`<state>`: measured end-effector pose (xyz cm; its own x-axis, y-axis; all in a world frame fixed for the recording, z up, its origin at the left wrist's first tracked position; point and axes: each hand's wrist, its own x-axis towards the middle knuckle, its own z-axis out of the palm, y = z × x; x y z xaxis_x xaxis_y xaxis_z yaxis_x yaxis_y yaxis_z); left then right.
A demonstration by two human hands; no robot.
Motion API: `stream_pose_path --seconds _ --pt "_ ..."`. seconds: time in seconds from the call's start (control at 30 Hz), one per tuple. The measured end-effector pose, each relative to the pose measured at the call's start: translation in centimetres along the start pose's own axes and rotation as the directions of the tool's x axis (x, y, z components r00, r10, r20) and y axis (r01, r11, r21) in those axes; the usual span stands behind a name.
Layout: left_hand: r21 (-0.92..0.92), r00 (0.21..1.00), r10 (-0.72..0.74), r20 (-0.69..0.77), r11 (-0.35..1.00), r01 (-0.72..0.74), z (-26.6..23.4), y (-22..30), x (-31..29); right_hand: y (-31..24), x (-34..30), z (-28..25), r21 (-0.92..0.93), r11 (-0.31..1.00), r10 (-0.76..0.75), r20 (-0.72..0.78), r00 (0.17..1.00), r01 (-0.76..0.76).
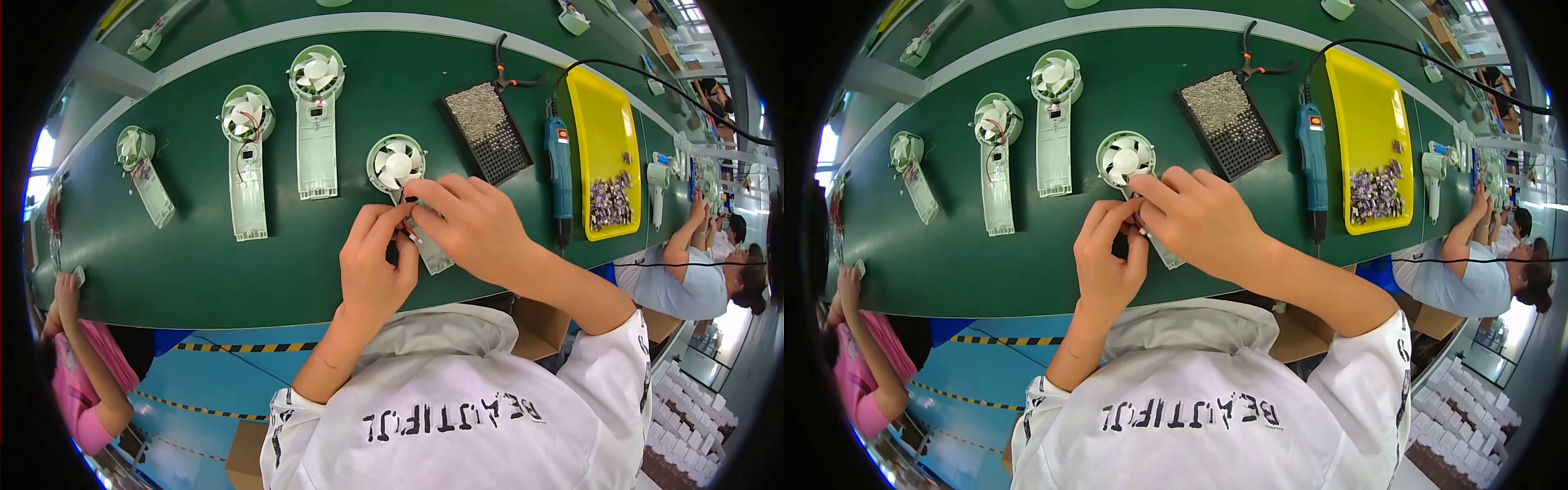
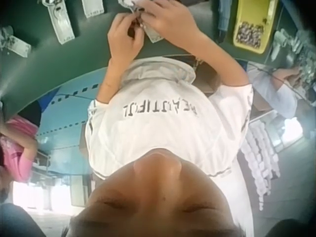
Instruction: Assembling handheld electronic fans by installing motors and plastic housings using a power screwdriver on an assembly line.
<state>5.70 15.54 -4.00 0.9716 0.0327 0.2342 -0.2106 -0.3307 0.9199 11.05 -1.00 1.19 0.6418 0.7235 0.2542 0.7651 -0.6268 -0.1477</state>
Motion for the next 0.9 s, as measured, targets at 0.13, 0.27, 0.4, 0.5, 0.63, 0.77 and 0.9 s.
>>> stream_pose_path --seconds 0.13,0.27,0.4,0.5,0.63,0.77,0.9 --pt "-0.005 1.000 -0.014 -0.028 1.000 0.014 -0.1 0.1 -0.1 0.8 -0.5 -0.4 0.235 0.962 0.151 -0.024 0.988 -0.141" --pt "-0.011 0.999 -0.037 0.005 0.999 0.037 -0.1 0.4 0.0 1.8 -1.2 -0.5 0.293 0.954 0.079 -0.020 0.997 -0.069" --pt "0.033 1.000 -0.009 -0.002 0.999 0.009 0.0 0.4 -0.1 1.2 -0.1 0.3 0.257 0.966 0.041 0.002 0.999 -0.041" --pt "0.060 1.000 -0.001 -0.016 0.998 0.002 0.3 0.5 -0.1 1.3 0.0 0.6 0.295 0.951 0.075 0.079 0.994 -0.095" --pt "0.058 1.000 0.008 -0.018 0.998 -0.007 0.5 0.3 0.0 1.5 0.3 0.0 0.498 0.817 0.226 0.187 0.956 -0.290" --pt "0.071 1.000 -0.017 -0.017 0.997 0.018 0.2 0.5 -0.3 1.1 -0.4 -0.3 0.614 0.649 0.483 0.123 0.867 -0.449" --pt "0.038 1.000 -0.023 -0.010 0.999 0.024 0.3 0.6 -0.2 -1.3 -1.9 0.8 0.449 0.789 0.496 -0.062 0.866 -0.420"
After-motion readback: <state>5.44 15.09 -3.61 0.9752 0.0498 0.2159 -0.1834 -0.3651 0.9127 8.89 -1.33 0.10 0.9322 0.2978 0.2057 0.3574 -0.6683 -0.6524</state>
